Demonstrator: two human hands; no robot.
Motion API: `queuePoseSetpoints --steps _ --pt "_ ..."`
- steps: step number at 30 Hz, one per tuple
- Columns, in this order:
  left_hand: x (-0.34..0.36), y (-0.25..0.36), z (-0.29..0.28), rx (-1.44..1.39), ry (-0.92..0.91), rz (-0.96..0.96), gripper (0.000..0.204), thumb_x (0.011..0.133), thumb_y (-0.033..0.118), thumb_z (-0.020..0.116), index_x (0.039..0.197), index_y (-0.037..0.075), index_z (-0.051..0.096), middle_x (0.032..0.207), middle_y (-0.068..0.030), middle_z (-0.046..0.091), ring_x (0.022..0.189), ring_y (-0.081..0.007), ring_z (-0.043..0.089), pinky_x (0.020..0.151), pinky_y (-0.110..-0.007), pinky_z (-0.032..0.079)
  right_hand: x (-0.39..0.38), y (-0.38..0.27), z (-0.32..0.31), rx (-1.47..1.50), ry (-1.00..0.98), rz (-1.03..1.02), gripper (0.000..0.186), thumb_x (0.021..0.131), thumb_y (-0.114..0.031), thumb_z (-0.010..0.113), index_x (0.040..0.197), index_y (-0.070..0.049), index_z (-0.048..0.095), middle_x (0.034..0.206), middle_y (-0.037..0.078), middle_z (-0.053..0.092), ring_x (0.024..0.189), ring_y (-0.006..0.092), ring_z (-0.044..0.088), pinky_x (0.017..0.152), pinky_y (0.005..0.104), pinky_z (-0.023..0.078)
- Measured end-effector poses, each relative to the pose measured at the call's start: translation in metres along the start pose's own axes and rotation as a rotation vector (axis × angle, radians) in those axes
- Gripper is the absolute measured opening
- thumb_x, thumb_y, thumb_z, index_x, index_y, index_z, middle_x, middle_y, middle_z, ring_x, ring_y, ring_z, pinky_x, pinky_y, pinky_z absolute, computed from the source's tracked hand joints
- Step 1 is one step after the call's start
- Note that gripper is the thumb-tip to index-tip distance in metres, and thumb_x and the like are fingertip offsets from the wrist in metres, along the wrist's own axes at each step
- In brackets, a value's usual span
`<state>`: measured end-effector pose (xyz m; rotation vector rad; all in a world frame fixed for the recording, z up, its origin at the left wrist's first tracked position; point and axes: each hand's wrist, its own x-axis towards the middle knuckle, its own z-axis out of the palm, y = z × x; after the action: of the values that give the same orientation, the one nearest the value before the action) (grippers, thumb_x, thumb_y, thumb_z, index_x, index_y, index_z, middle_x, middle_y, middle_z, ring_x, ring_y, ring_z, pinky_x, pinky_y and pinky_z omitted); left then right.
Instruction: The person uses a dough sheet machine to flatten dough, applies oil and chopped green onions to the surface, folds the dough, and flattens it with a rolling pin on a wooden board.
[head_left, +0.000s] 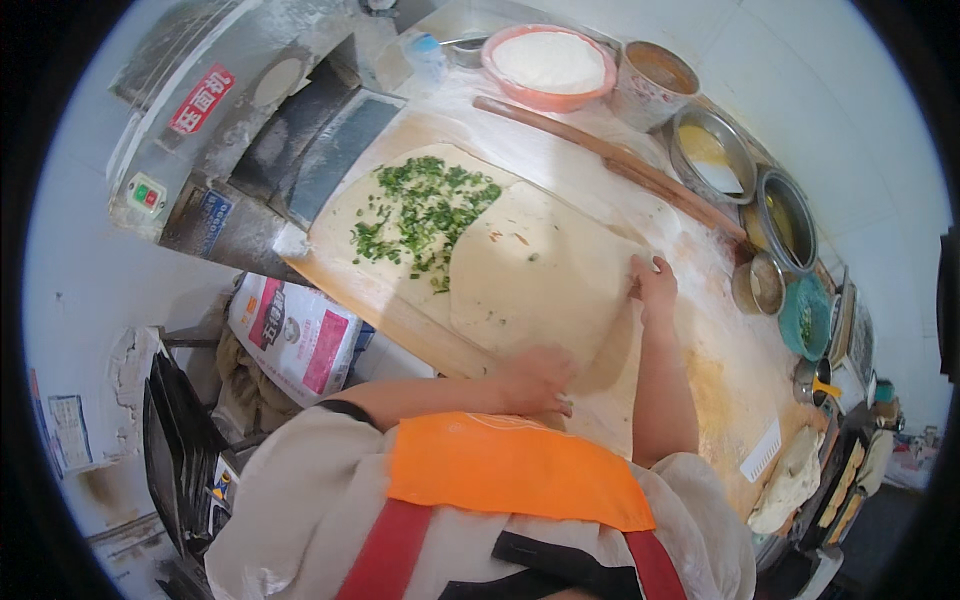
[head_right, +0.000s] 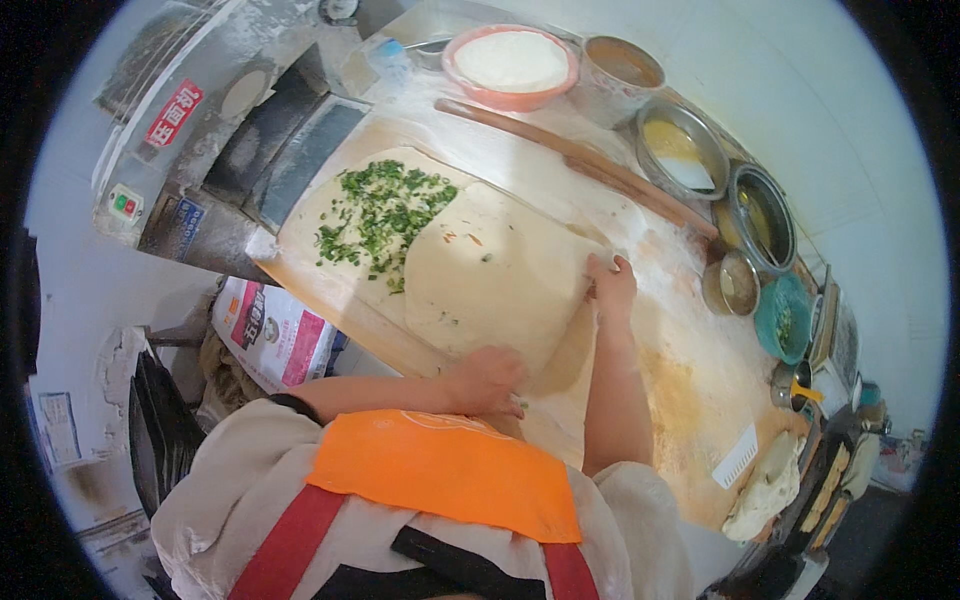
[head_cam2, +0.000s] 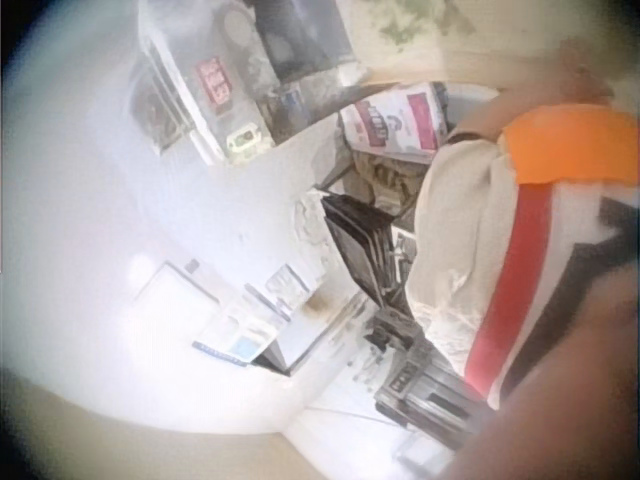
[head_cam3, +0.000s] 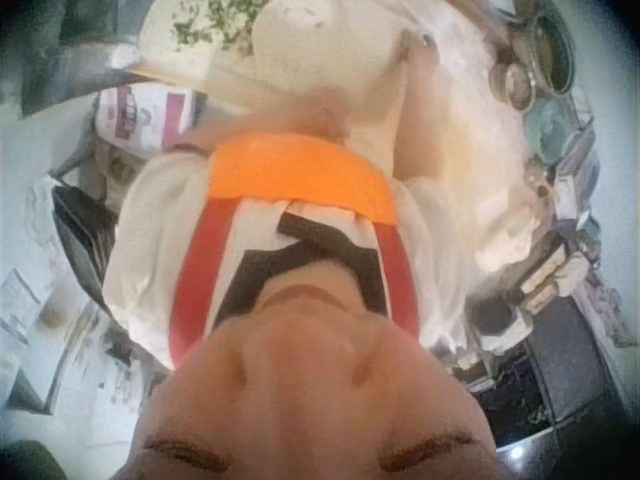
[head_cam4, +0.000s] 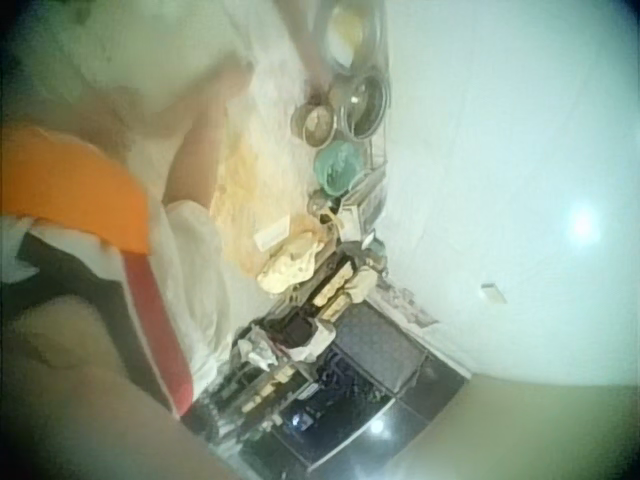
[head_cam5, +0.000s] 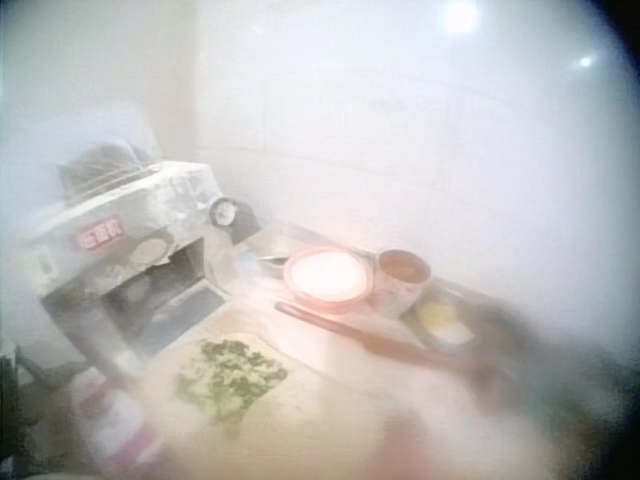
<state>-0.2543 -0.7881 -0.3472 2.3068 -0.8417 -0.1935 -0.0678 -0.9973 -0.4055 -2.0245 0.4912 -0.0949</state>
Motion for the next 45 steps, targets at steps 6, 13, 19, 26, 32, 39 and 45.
queuePoseSetpoints --steps 6,13,19,26,32,39,45 --pt "0.014 -0.026 0.026 0.025 -0.028 0.116 0.026 0.074 0.024 0.069 0.087 0.005 0.058 0.086 -0.0146 0.057 0.083 -0.0327 0.058 0.073 -0.042 0.048 0.009 -0.078 0.013 0.541 -0.236 0.272 0.051 0.072 -0.004 0.072 0.118 0.003 0.055 0.075 0.004 0.060 0.051 0.0120 0.052 0.044 0.0258 0.039" --pt "-0.085 -0.059 -0.131 -0.478 0.270 -0.395 0.023 0.078 0.019 0.070 0.091 0.003 0.064 0.084 -0.0112 0.063 0.075 -0.0244 0.062 0.068 -0.034 0.050 -0.028 -0.219 0.120 0.553 -0.464 0.144 0.038 0.070 0.000 0.069 0.106 0.004 0.058 0.069 0.005 0.056 0.048 0.0133 0.050 0.042 0.0275 0.040" --pt "-0.174 -0.121 -0.190 -0.759 0.964 -0.823 0.012 0.082 0.008 0.068 0.091 0.000 0.066 0.079 -0.0024 0.065 0.070 -0.0052 0.058 0.063 -0.026 0.049 -0.041 -0.279 0.274 0.606 -0.640 0.171 0.032 0.071 -0.001 0.068 0.101 0.005 0.060 0.069 0.009 0.057 0.052 0.0202 0.057 0.045 0.0318 0.048" --pt "-0.222 -0.205 -0.191 -0.958 0.931 -1.287 0.041 0.089 0.029 0.066 0.108 -0.006 0.058 0.081 -0.0087 0.067 0.074 -0.0166 0.064 0.066 -0.028 0.050 -0.005 -0.250 0.355 -0.208 -0.573 -0.491 0.033 0.084 -0.021 0.066 0.104 0.004 0.063 0.081 0.017 0.066 0.066 0.0291 0.065 0.064 0.0393 0.054" --pt "-0.179 -0.246 -0.174 -0.669 0.896 -1.241 0.045 0.081 0.036 0.070 0.091 -0.007 0.061 0.078 -0.0176 0.066 0.073 -0.0311 0.064 0.067 -0.040 0.049 -0.037 -0.213 0.287 -0.695 -0.593 -0.655 0.047 0.089 -0.043 0.058 0.093 0.003 0.065 0.090 0.028 0.065 0.087 0.0427 0.063 0.078 0.0496 0.049" --pt "-0.069 -0.302 -0.258 -0.080 0.449 -0.979 0.041 0.081 0.033 0.069 0.100 -0.002 0.060 0.096 -0.0181 0.065 0.090 -0.0363 0.061 0.080 -0.044 0.047 -0.100 -0.136 0.181 -0.728 -0.429 -0.143 0.050 0.093 -0.045 0.051 0.093 0.003 0.064 0.087 0.027 0.065 0.085 0.0431 0.063 0.078 0.0497 0.048" --pt "-0.007 -0.261 -0.217 0.353 0.373 -0.338 0.065 0.086 0.033 0.062 0.139 0.001 0.041 0.146 -0.0181 0.038 0.139 -0.0309 0.030 0.111 -0.056 0.023 -0.107 -0.155 0.185 -0.540 -0.053 -0.680 0.056 0.090 -0.037 0.057 0.134 -0.004 0.048 0.139 0.023 0.046 0.128 0.0390 0.044 0.106 0.0489 0.035"
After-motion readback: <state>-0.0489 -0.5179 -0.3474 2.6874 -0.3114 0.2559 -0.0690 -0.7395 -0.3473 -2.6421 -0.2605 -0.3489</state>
